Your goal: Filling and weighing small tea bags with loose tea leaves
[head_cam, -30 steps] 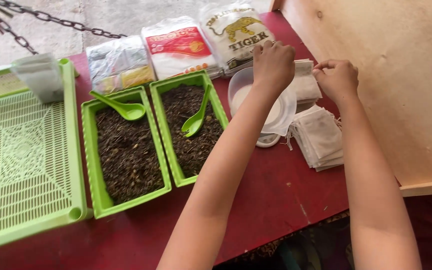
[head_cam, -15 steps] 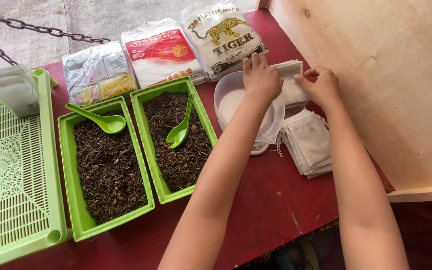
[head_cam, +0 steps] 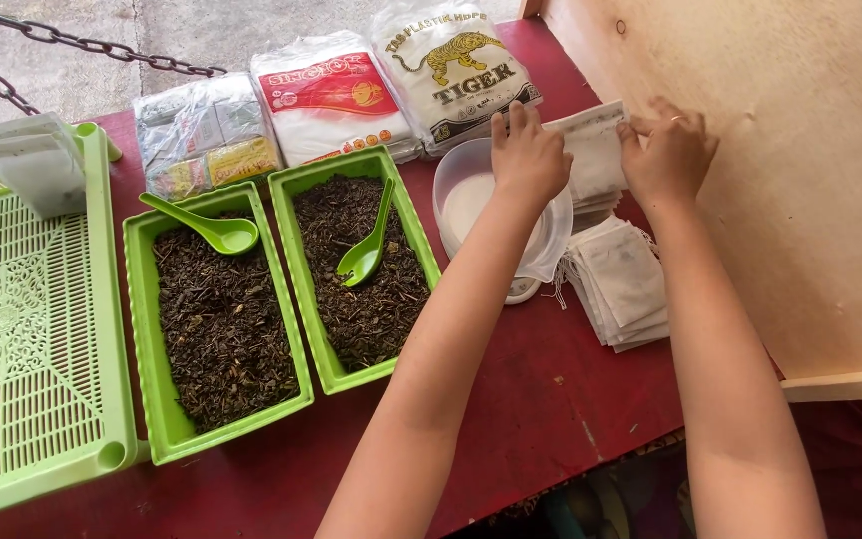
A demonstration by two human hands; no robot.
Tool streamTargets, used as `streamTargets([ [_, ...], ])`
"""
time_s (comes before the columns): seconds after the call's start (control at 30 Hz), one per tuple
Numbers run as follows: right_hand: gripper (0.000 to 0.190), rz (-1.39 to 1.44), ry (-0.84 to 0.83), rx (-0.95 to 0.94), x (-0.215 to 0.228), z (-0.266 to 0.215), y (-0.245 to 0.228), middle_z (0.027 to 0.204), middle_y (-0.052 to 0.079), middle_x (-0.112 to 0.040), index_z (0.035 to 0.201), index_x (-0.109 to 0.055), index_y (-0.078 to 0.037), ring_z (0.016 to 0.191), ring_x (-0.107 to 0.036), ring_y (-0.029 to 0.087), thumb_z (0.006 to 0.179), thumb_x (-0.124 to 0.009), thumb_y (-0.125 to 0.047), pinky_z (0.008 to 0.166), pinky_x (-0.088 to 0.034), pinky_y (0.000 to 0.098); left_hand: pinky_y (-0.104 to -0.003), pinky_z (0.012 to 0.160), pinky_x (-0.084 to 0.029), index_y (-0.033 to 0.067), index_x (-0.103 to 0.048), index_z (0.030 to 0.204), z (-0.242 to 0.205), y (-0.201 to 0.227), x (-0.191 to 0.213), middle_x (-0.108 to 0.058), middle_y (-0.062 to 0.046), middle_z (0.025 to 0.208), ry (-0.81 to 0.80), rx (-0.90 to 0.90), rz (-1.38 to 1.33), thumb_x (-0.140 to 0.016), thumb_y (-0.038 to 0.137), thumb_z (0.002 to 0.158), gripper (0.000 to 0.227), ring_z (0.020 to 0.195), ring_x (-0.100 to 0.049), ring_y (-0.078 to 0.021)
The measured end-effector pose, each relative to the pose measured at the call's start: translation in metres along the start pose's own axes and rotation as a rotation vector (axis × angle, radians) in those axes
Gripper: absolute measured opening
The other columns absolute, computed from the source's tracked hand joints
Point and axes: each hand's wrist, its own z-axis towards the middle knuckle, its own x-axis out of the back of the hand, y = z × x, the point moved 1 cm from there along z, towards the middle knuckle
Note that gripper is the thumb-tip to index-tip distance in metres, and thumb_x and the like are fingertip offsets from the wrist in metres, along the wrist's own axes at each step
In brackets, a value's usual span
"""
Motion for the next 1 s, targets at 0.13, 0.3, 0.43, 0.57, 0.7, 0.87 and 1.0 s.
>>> streamTargets([
  [0.13, 0.027, -0.119, 0.186, 0.155, 0.035, 0.003, -0.029, 0.139, 0.012, -0.070, 0.116, -0.086, -0.015, 0.116, -0.053, 0.031, 0.110, -0.071, -0.036, 0.085, -0.037, 0.0470, -0.055, 0.117, -0.015, 0.0219, -0.072, 0.117, 0.002, -0.002, 0.014, -0.049, -0.012, 0.142, -0.118, -0.003, 0.032, -0.059, 0.049, 0.090, 0.040, 0.145, -0.023, -0.0350],
  [0.3, 0.021, 0.262, 0.276, 0.230, 0.061, 0.012, -0.063, 0.120, 0.005, -0.066, 0.109, -0.084, -0.013, 0.107, -0.053, 0.031, 0.111, -0.071, -0.029, 0.086, -0.039, 0.0475, -0.053, 0.108, -0.029, 0.0170, -0.050, 0.129, -0.003, -0.011, 0.042, -0.055, -0.013, 0.129, 0.006, 0.178, -0.303, -0.058, 0.049, 0.089, 0.051, 0.132, -0.040, -0.0373],
  [0.43, 0.027, 0.487, 0.303, 0.257, 0.072, 0.020, -0.108, 0.111, 0.012, -0.065, 0.106, -0.081, 0.002, 0.103, -0.054, 0.032, 0.112, -0.074, -0.023, 0.086, -0.048, 0.0428, -0.058, 0.101, -0.036, 0.0124, -0.051, 0.135, -0.005, -0.034, 0.073, -0.057, -0.018, 0.130, 0.186, 0.230, -0.455, -0.051, 0.047, 0.089, 0.058, 0.123, -0.047, -0.0420],
  [0.57, 0.025, 0.757, 0.285, 0.228, 0.073, 0.024, -0.165, 0.111, 0.010, -0.062, 0.106, -0.079, 0.000, 0.107, -0.055, 0.027, 0.108, -0.072, -0.023, 0.094, -0.047, 0.0407, -0.051, 0.090, -0.044, 0.0179, -0.059, 0.111, -0.028, -0.073, 0.130, -0.064, -0.011, 0.109, 0.500, 0.302, -0.571, -0.055, 0.040, 0.086, 0.034, 0.115, -0.054, -0.0390],
  [0.7, 0.028, 1.004, 0.250, 0.271, 0.069, 0.020, -0.230, 0.111, 0.013, -0.061, 0.101, -0.076, 0.000, 0.112, -0.057, 0.025, 0.107, -0.071, -0.027, 0.095, -0.047, 0.0369, -0.045, 0.079, -0.043, 0.0191, -0.062, 0.086, -0.070, -0.130, 0.174, -0.062, -0.003, 0.090, 0.753, 0.229, -0.471, -0.059, 0.033, 0.089, 0.015, 0.102, -0.054, -0.0322],
  [0.87, 0.022, 1.076, 0.187, 0.345, 0.068, 0.003, -0.312, 0.108, 0.007, -0.061, 0.100, -0.078, -0.004, 0.107, -0.057, 0.023, 0.106, -0.072, -0.025, 0.083, -0.043, 0.0357, -0.047, 0.082, -0.043, 0.0206, -0.064, 0.086, -0.134, -0.194, 0.214, -0.063, 0.001, 0.094, 0.821, 0.259, -0.393, -0.062, 0.032, 0.089, 0.012, 0.109, -0.053, -0.0327],
  [1.0, 0.022, 1.178, 0.153, 0.412, 0.064, -0.009, -0.369, 0.104, 0.009, -0.059, 0.098, -0.077, -0.002, 0.105, -0.058, 0.022, 0.105, -0.071, -0.021, 0.091, -0.046, 0.0339, -0.046, 0.080, -0.043, 0.0206, -0.065, 0.085, -0.173, -0.234, 0.232, -0.065, 0.000, 0.094, 0.872, 0.312, -0.341, -0.065, 0.031, 0.089, 0.011, 0.109, -0.054, -0.0337],
])
